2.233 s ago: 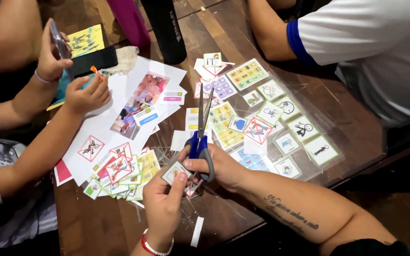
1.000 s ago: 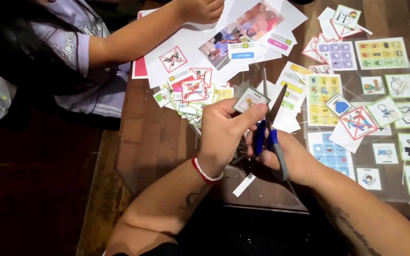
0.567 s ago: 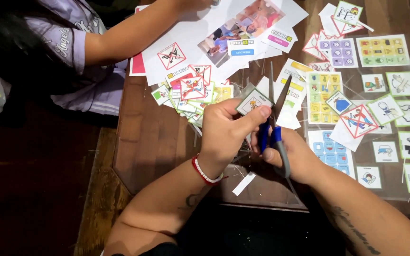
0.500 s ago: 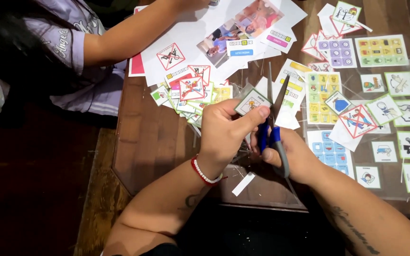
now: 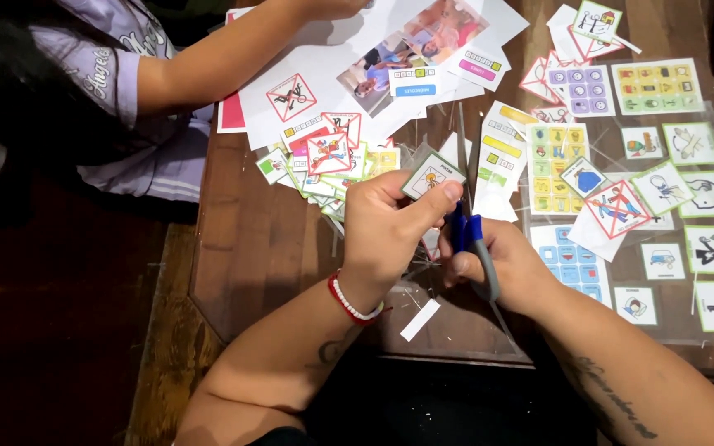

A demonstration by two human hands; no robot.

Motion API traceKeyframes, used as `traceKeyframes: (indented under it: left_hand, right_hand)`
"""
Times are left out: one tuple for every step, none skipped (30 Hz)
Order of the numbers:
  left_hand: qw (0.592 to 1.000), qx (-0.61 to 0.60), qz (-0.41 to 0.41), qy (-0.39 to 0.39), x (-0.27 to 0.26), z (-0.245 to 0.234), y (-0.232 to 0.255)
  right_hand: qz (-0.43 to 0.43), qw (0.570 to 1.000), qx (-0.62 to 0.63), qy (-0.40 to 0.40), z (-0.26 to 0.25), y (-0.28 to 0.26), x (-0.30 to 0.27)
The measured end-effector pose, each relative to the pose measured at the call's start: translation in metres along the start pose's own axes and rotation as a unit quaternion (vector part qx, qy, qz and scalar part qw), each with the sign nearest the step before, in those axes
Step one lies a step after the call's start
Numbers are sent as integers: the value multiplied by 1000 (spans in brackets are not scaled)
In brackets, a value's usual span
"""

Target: The person uses scissors to cut small printed paper cards with symbols and text from a sheet. They trim the edges of each card and place the finished pieces on the table. A child sits nearby and occasionally uses a phone.

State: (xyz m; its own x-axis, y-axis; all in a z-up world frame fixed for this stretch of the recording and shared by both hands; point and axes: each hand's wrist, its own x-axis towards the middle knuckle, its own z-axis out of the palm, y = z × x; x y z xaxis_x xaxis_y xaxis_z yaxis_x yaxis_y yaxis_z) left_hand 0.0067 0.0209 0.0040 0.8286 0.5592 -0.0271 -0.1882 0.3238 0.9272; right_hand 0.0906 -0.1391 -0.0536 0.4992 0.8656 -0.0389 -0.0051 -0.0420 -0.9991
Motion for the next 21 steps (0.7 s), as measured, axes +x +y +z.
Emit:
traceKeyframes:
  left_hand:
    - [1000, 0, 0, 0, -2, 3, 4]
    - [1000, -8, 10, -4, -3, 6, 8]
    - [1000, -16, 19, -9, -5, 9, 11]
    - [1000, -16, 19, -10, -6, 11, 12]
    - [999, -19, 28, -14, -8, 13, 13]
    - [999, -21, 36, -19, -9, 15, 14]
    - [999, -21, 36, -21, -10, 14, 12]
    - [999, -9, 34, -20, -11, 14, 10]
    - [999, 4, 33, -22, -12, 14, 9]
    - [999, 4, 33, -26, -11, 12, 9]
    - [999, 9, 29, -39, -10, 11, 9]
    - [998, 13, 24, -53, -9, 10, 10]
    - [998, 14, 25, -60, -8, 10, 6]
    - [998, 28, 9, -54, -8, 10, 3]
    - [998, 42, -9, -49, -7, 10, -1]
    - [997, 43, -8, -57, -7, 13, 1]
    - [996, 58, -8, -59, -7, 15, 2]
    - [995, 74, -8, -62, -6, 17, 3]
    - [995, 75, -8, -70, -6, 17, 3]
    - [994, 85, -10, -63, -6, 16, 4]
    - [994, 94, -12, -54, -7, 15, 4]
  right_hand:
    - [-1, 1000, 0, 0, 0, -1, 1]
    - [-4, 1000, 4, 2, 1, -1, 2]
    - [-7, 1000, 9, 4, 1, -2, 2]
    - [-8, 1000, 9, 5, 1, -7, 2]
    - [-11, 1000, 14, 9, 1, -13, 2]
    - [-14, 1000, 19, 12, 0, -18, 1]
    - [-14, 1000, 19, 14, 0, -18, 2]
    - [-19, 999, 24, 28, -1, -18, 2]
    - [-25, 998, 29, 44, -2, -18, 3]
    - [-27, 998, 29, 48, -2, -16, 3]
    - [-32, 996, 38, 74, -3, -14, 4]
    - [-37, 993, 48, 101, -4, -13, 5]
    - [-41, 992, 47, 107, -4, -15, 6]
    - [-47, 988, 59, 133, -3, -18, 7]
    - [-54, 983, 71, 160, -4, -20, 7]
    - [-57, 982, 70, 167, -3, -18, 7]
    - [-60, 978, 68, 186, -2, -16, 7]
    - [-62, 975, 66, 205, -1, -14, 8]
    - [-65, 973, 66, 213, -4, -13, 9]
    - [-64, 973, 52, 215, -7, -12, 11]
    - [-63, 974, 37, 216, -10, -11, 12]
